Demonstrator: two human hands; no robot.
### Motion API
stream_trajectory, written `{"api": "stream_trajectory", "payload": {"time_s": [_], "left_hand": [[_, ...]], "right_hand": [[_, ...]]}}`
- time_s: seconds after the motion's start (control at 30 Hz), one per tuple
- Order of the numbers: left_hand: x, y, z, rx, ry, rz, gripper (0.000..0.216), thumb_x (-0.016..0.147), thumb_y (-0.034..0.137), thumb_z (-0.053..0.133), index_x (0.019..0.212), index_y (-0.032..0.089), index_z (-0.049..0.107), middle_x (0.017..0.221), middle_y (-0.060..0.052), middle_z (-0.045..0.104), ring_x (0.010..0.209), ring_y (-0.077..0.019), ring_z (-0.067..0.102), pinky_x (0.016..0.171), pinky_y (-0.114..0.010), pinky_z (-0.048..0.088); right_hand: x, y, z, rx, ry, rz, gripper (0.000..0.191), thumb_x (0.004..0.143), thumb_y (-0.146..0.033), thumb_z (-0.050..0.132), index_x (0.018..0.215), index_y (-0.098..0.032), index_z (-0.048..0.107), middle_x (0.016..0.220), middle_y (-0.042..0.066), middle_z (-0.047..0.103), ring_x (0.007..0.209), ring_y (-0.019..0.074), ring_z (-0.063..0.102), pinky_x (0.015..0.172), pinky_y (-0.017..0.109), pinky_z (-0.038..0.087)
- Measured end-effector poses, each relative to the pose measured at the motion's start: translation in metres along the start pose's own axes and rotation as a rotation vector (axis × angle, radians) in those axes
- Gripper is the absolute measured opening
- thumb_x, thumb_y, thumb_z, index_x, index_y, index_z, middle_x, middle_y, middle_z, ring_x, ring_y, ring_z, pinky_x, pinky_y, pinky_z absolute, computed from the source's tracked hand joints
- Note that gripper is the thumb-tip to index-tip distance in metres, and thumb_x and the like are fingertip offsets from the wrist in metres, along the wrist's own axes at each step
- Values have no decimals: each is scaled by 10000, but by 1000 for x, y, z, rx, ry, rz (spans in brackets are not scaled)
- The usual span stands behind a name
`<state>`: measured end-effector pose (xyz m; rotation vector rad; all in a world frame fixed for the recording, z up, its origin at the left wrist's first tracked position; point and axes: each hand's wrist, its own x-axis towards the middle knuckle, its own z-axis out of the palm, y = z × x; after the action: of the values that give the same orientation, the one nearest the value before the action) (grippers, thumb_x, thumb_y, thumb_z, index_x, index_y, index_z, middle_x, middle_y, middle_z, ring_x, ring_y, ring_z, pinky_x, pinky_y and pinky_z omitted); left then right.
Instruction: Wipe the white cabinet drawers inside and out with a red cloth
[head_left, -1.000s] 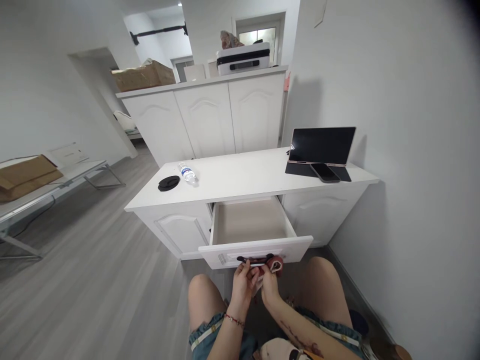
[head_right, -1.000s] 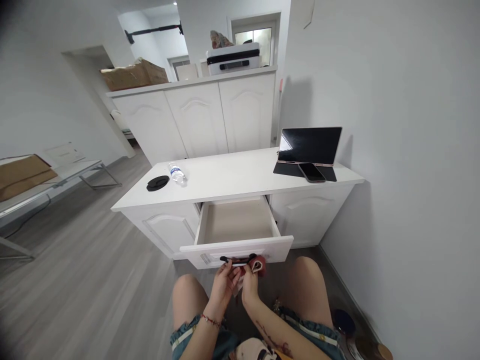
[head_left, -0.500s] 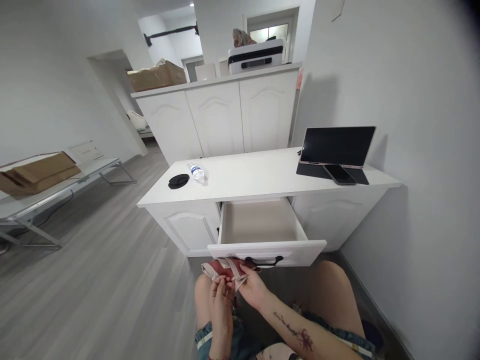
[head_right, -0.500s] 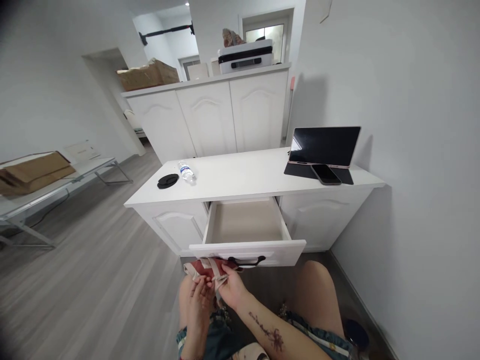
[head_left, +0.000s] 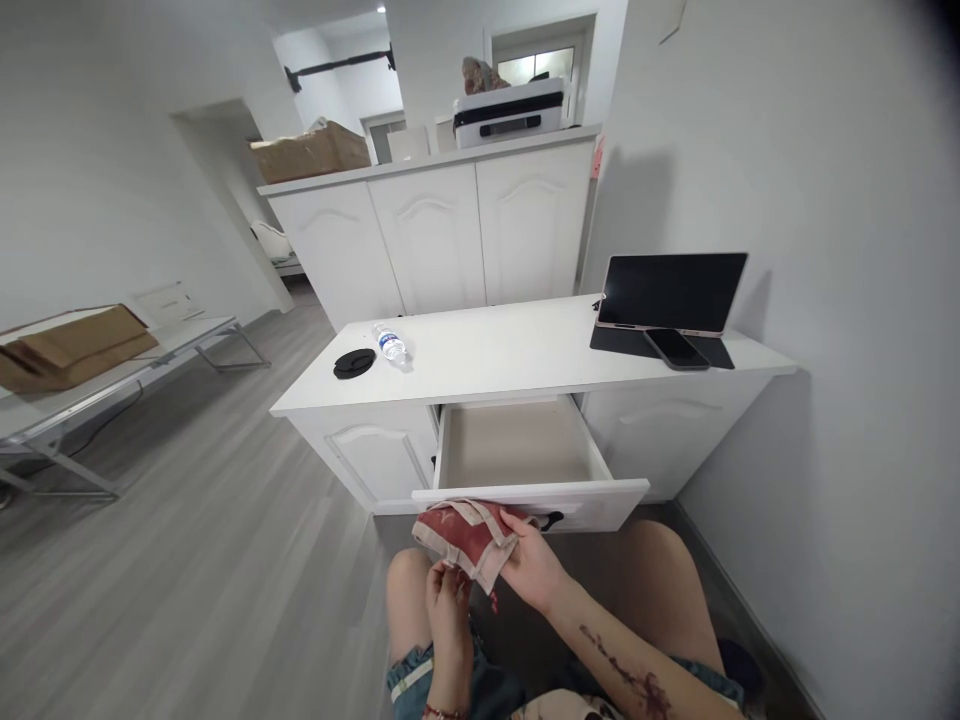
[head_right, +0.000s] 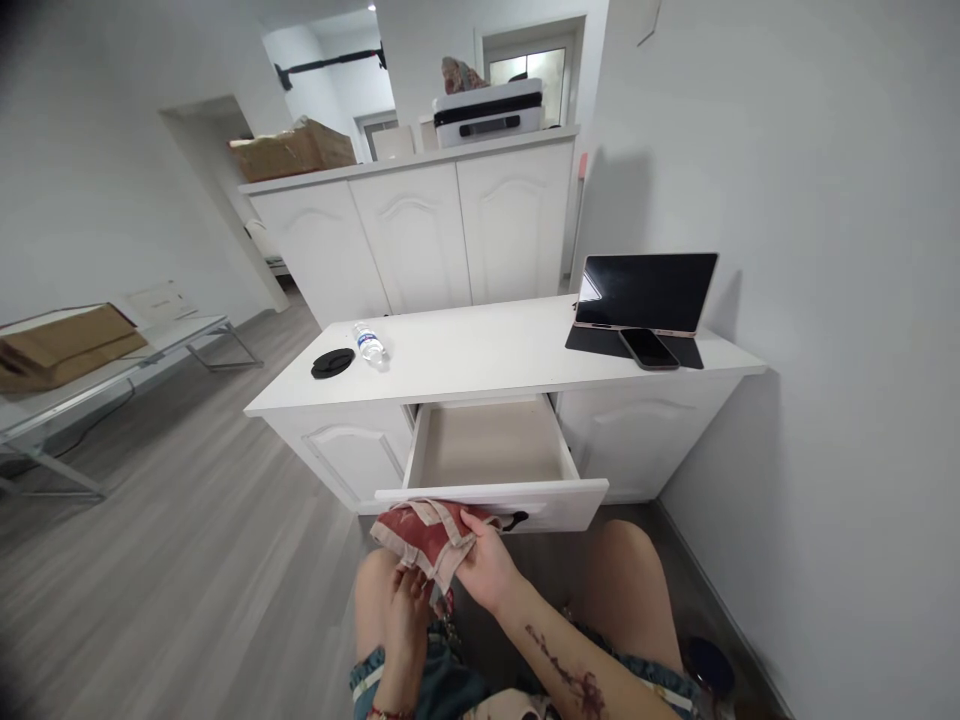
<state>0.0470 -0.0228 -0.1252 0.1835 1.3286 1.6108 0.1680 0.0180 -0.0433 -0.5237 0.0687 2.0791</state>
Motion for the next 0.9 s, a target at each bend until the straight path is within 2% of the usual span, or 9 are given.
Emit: {"api": "stream_trajectory", "payload": {"time_s": [0.17, 0.33, 0.47, 0.57, 0.67, 0.8, 0.9], "left_hand": [[-3, -3, 11, -36, -46, -99, 190, 619, 150, 714, 681, 190, 539, 676, 26, 560, 591, -104, 568, 663, -260, 499], [-7, -6, 32, -20, -144, -151, 152, 634, 117, 705, 685, 187, 581, 701, 0, 619, 663, -135, 623, 713, -272, 511], [-3, -9, 56, -26, -271, -282, 131, 679, 116, 658, 791, 184, 652, 801, -59, 706, 740, -179, 669, 683, -272, 500], [1, -11, 74, -67, -312, -370, 136, 721, 156, 640, 855, 147, 664, 847, -90, 720, 746, -192, 675, 676, -294, 504], [2, -14, 84, -107, -324, -384, 71, 717, 155, 667, 776, 149, 627, 772, -65, 706, 715, -183, 668, 675, -303, 515], [1, -16, 88, -125, -293, -370, 230, 641, 91, 740, 656, 178, 528, 648, -3, 656, 579, -122, 620, 613, -256, 507], [-2, -17, 88, -134, -305, -340, 320, 587, 73, 790, 634, 183, 493, 616, 24, 632, 534, -95, 595, 612, -241, 511]], "right_hand": [[-15, -23, -10, -31, 44, -100, 262, 862, -186, 546, 1088, -133, 668, 894, 86, 750, 893, 179, 703, 909, 362, 535], [-29, -44, -19, -43, 117, -202, 246, 846, -171, 563, 1066, -129, 665, 935, 93, 751, 925, 210, 702, 903, 407, 544], [-43, -60, -24, -46, 188, -251, 185, 832, -149, 569, 975, -114, 681, 929, 104, 753, 955, 227, 695, 914, 424, 539], [-51, -73, -31, -55, 209, -291, 186, 828, -148, 574, 974, -121, 686, 917, 93, 755, 940, 234, 699, 910, 444, 538], [-58, -86, -41, -69, 250, -344, 172, 824, -139, 574, 949, -138, 692, 897, 76, 759, 880, 223, 710, 880, 433, 550], [-65, -101, -53, -64, 264, -395, 150, 802, -126, 584, 906, -132, 693, 889, 79, 759, 827, 211, 712, 842, 404, 560], [-71, -110, -56, -48, 276, -411, 131, 776, -130, 598, 864, -154, 691, 828, 55, 758, 820, 223, 709, 823, 420, 567]]}}
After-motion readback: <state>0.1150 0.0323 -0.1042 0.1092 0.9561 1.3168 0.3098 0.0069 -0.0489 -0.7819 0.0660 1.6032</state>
